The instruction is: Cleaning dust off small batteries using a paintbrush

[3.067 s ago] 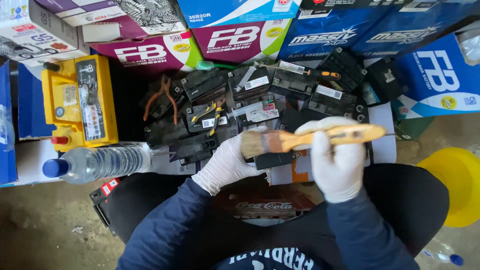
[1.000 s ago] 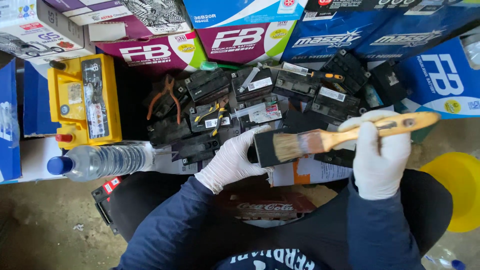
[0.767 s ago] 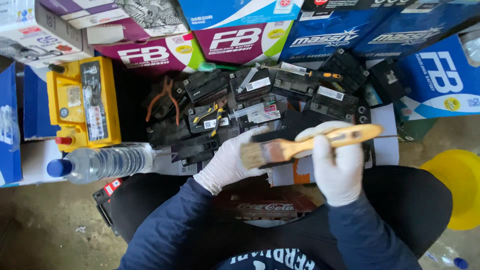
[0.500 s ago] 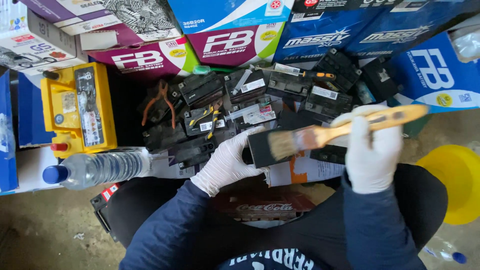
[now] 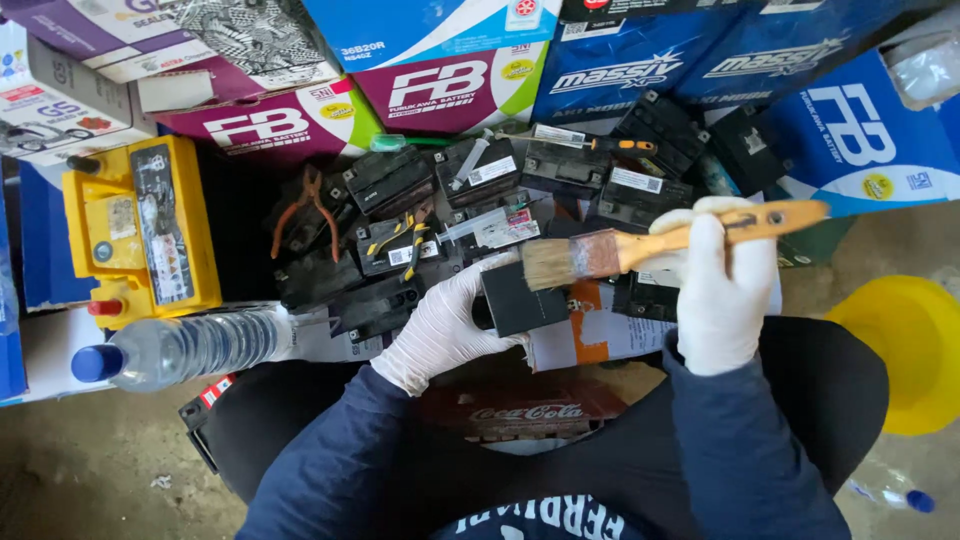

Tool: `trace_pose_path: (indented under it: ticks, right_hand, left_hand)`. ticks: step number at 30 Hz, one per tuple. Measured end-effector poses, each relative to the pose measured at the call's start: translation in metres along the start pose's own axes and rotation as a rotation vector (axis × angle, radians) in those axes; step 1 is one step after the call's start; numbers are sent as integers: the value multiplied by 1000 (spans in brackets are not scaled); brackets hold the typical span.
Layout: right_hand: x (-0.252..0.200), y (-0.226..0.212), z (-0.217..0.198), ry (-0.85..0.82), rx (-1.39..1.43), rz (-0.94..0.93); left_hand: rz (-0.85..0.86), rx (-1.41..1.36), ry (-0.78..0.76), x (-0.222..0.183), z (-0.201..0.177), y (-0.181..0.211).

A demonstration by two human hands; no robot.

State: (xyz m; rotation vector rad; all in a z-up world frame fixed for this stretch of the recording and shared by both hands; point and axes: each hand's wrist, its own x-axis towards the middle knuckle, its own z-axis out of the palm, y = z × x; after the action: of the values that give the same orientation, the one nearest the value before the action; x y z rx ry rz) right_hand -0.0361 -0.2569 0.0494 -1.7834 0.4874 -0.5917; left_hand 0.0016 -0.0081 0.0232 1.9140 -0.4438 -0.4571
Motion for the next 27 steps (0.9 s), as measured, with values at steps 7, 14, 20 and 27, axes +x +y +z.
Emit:
trace_pose_path:
  ticks: [7,14,20,27]
  right_hand:
    - [27,26,-34,-20,207,159]
    - [24,21,-31,34,222,35]
    - [12,16,-10,-34,438,184]
    - [25,27,-30,-7,56,-124]
  left_hand:
    - [149,117,-66,-2,1,-20]
    - [136,114,-45,-3,2,-19]
    - [162,103,-49,-3,3,-16]
    - [152,93,-62,-6,4,-14]
